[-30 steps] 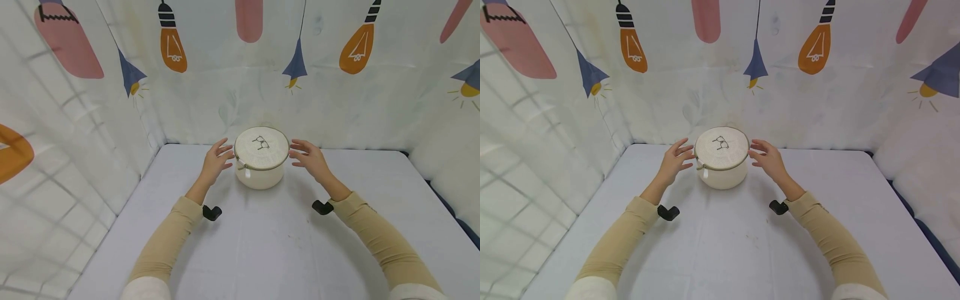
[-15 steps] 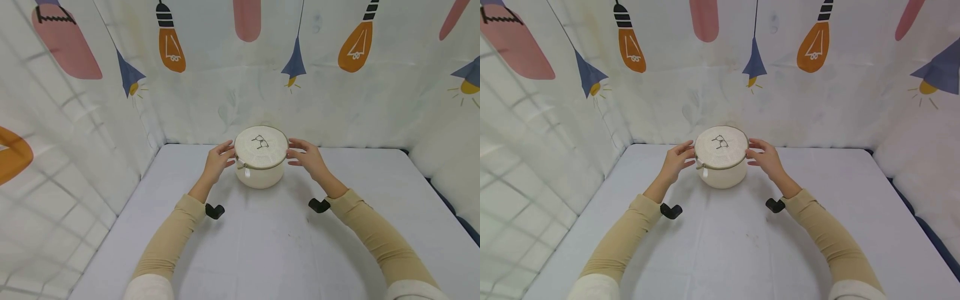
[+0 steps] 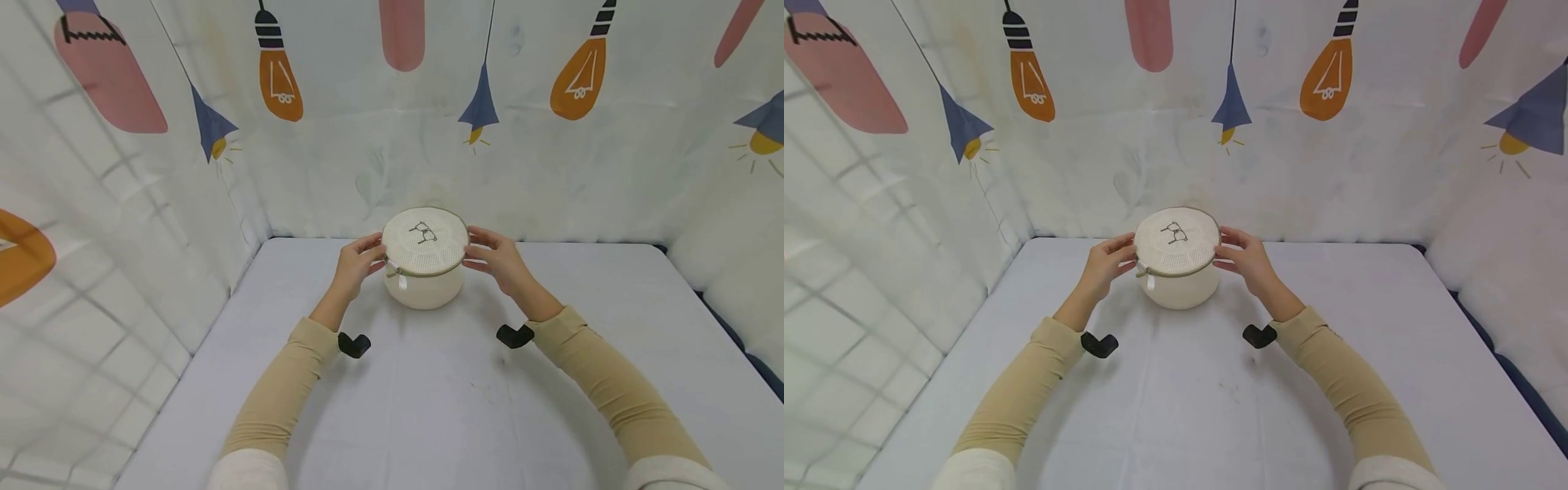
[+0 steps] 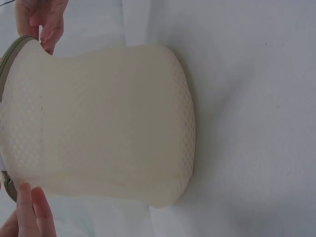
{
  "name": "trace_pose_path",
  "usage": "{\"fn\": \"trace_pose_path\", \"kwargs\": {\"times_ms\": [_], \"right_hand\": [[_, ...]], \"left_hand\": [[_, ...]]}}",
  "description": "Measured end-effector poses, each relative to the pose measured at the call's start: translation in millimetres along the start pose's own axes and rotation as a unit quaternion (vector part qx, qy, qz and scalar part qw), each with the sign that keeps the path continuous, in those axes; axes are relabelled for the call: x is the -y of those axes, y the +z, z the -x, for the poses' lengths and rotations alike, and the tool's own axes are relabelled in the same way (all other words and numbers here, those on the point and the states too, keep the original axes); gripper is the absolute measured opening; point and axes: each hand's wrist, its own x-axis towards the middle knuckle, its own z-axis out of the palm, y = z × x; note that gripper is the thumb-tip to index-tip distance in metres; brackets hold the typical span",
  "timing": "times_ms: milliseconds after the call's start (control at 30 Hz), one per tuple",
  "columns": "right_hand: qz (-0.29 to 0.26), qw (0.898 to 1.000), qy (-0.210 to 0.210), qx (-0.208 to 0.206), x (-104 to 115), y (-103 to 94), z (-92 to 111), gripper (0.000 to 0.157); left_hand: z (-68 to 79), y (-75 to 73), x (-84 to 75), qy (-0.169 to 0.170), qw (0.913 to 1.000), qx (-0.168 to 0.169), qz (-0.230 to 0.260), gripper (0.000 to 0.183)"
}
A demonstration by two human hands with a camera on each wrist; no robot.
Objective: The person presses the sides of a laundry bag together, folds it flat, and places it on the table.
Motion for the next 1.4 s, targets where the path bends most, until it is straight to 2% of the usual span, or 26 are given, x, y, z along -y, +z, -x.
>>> {"fn": "trace_pose_path", "kwargs": {"times_ms": [233,900,1167,1400], "right_hand": [[-0.019,1.000,0.015,-0.009,0.4,4.3,1.0,0.062],[-0.052,0.998,0.034,-0.006,-3.1,5.1,-2.4,0.062],[-0.061,0.997,0.036,-0.005,-5.8,6.2,-1.5,0.062],[-0.068,0.997,0.032,-0.001,-7.6,6.0,-2.7,0.062]], "left_hand": [[0.8,0.8,1.2,-0.005,1.0000,-0.007,0.002,0.046],[0.6,-0.1,0.8,-0.010,0.9999,-0.001,-0.007,0.046],[-0.2,1.1,4.2,-0.025,0.9996,-0.011,-0.006,0.046],[0.1,1.0,5.1,-0.021,0.9997,-0.011,-0.005,0.047]]}}
